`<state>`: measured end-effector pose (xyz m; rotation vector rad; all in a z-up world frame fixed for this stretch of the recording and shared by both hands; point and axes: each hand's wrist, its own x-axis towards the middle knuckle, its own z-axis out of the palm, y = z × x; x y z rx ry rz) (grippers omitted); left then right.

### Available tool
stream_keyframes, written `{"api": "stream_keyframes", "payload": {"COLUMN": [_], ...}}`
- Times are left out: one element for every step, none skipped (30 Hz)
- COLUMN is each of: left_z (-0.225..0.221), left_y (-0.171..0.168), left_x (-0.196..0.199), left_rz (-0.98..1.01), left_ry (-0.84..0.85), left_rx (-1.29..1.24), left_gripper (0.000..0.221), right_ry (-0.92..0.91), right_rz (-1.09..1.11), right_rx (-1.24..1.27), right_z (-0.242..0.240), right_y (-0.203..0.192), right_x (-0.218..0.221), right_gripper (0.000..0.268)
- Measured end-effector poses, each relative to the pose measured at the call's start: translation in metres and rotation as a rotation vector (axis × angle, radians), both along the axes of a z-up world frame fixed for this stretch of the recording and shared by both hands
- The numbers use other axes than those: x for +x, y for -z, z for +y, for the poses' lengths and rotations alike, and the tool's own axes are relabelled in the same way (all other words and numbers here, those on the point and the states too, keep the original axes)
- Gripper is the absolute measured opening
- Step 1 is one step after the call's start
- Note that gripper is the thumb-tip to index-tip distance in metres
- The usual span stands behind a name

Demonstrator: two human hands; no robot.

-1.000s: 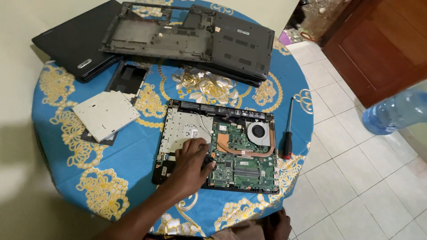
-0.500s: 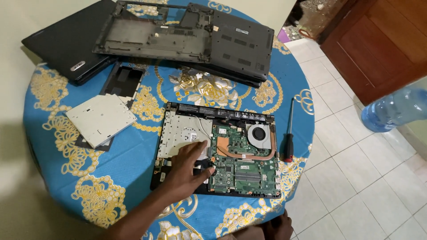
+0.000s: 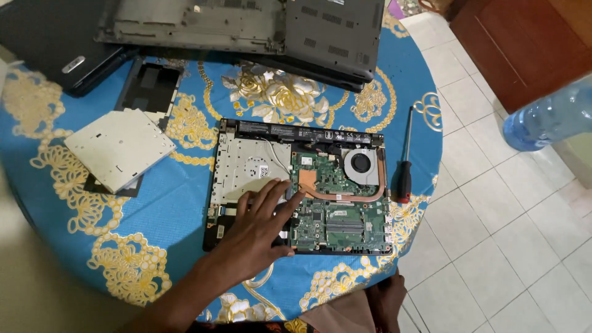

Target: Removing the final screws from a laptop motherboard using a screwdriver to complete disassembly.

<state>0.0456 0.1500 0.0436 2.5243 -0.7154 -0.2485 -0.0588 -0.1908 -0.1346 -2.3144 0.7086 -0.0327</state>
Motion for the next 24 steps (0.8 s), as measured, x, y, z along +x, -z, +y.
{"api": "stream_keyframes", "payload": {"left_z": [0.000,0.000,0.000,0.001,0.000,0.001,0.001,0.001,0.001,0.000,0.000,0.001,0.002,0.002,0.002,0.001,0.001,-0.002,-0.005,-0.008,-0.010,-0.012,-0.015,-0.016], "left_y": [-0.002,-0.004,-0.002,0.001,0.005,-0.001,-0.006,-0.011,-0.013,-0.015,-0.017,-0.014,-0.011,-0.008,-0.010,-0.011,-0.012,-0.011,-0.009,-0.007,-0.003,0.000,0.004,0.005], "left_x": [0.001,0.001,0.002,0.003,0.002,0.002,0.001,0.000,0.000,-0.001,-0.002,-0.003,-0.003,-0.003,-0.003,-0.003,-0.003,-0.003,-0.005,-0.007,-0.010,-0.014,-0.017,-0.019], "left_rz": [-0.042,-0.084,-0.084,-0.116,-0.143,-0.138,-0.195,-0.253,-0.251,-0.279,-0.308,-0.307,-0.239,-0.171,-0.171,-0.185,-0.198,-0.198,-0.211,-0.224,-0.220,-0.216,-0.213,-0.209], "left_ry": [0.004,0.008,0.010,0.074,0.138,0.140,0.209,0.277,0.278,0.283,0.288,0.287,0.277,0.266,0.267,0.276,0.285,0.286,0.286,0.287,0.290,0.223,0.158,0.162], "left_rx": [-0.036,-0.071,-0.071,-0.072,-0.074,-0.075,-0.110,-0.146,-0.147,-0.176,-0.203,-0.203,-0.235,-0.266,-0.267,-0.287,-0.306,-0.306,-0.298,-0.289,-0.290,-0.316,-0.341,-0.341], "left_gripper": [0.109,0.104,0.104,0.102,0.101,0.101,0.085,0.071,0.071,0.069,0.069,0.069,0.062,0.056,0.056,0.039,0.026,0.026,0.014,0.009,0.009,0.007,0.013,0.013], "right_ry": [0.017,0.033,0.035,0.030,0.026,0.028,0.027,0.025,0.026,0.028,0.030,0.030,0.023,0.017,0.018,0.030,0.041,0.041,0.043,0.044,0.048,0.056,0.065,0.070], "right_rz": [0.024,0.049,0.048,0.061,0.079,0.084,0.056,0.028,0.030,0.051,0.071,0.071,0.074,0.077,0.077,0.093,0.110,0.110,0.085,0.060,0.064,0.054,0.042,0.045], "right_rx": [0.014,0.028,0.029,0.006,-0.017,-0.018,-0.012,-0.007,-0.008,-0.023,-0.036,-0.036,-0.022,-0.008,-0.009,-0.019,-0.029,-0.029,-0.022,-0.014,-0.014,0.015,0.044,0.044], "right_z": [0.000,0.000,0.001,0.002,0.002,0.002,0.002,0.003,0.001,0.000,0.000,0.001,0.001,0.001,0.003,0.004,0.006,0.005,0.005,0.005,0.004,0.003,0.001,0.003], "right_y": [0.000,-0.001,-0.005,-0.010,-0.015,-0.014,-0.013,-0.012,-0.008,-0.003,0.001,0.001,0.001,0.002,-0.003,-0.007,-0.012,-0.013,-0.014,-0.015,-0.012,-0.010,-0.008,-0.009], "right_x": [0.001,0.002,0.002,0.002,0.000,0.000,-0.001,-0.002,0.000,0.002,0.004,0.005,0.006,0.007,0.007,0.007,0.007,0.007,0.005,0.002,0.001,0.001,0.000,0.002], "right_gripper": [0.038,0.038,0.038,0.040,0.043,0.043,0.042,0.041,0.041,0.033,0.028,0.028,0.029,0.031,0.031,0.031,0.031,0.031,0.035,0.040,0.040,0.041,0.042,0.042]}}
